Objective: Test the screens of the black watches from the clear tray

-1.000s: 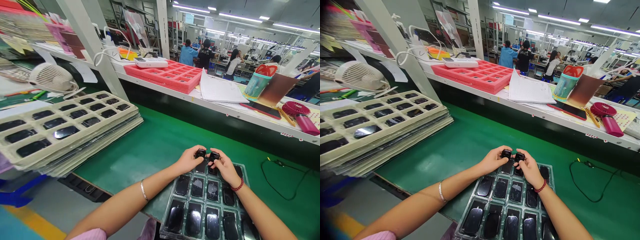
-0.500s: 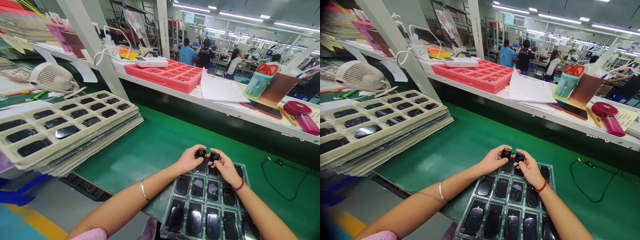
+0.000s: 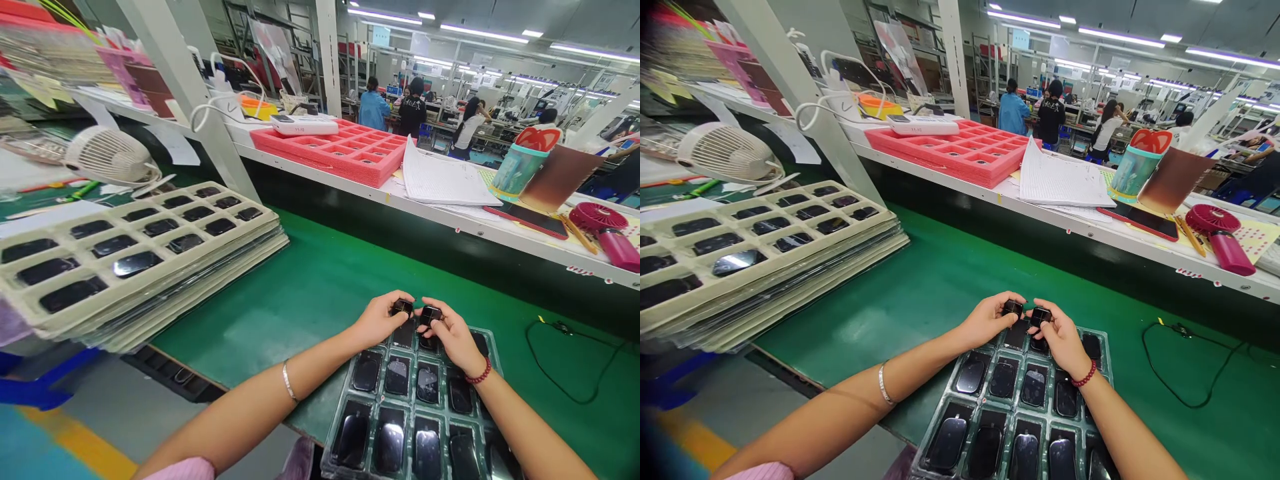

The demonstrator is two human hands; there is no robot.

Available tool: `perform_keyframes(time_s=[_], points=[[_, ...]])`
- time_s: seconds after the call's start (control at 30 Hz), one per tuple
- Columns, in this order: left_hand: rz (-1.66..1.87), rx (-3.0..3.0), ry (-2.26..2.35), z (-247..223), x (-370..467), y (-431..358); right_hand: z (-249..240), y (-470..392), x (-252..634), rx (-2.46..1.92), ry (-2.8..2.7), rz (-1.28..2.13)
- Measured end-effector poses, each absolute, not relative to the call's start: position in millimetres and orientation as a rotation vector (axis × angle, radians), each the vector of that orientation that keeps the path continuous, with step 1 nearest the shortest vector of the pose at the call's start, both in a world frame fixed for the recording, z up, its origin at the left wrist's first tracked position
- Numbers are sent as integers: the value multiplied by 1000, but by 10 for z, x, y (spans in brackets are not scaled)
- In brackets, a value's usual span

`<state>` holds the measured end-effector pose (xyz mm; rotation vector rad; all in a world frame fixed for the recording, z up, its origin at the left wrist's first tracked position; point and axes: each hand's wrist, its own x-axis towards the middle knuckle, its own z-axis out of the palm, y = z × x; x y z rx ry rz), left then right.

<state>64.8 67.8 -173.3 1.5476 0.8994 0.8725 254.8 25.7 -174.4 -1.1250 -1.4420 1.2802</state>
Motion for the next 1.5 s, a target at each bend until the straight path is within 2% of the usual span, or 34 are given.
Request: perform_keyframes(time_s=[0.67, 1.5], points=[[822, 1410, 794, -1754, 635, 731, -1756, 313, 2617, -1046, -1256, 1484], [878, 1454, 821, -1788, 632, 711, -1774, 286, 2575, -1054, -1418, 1393]])
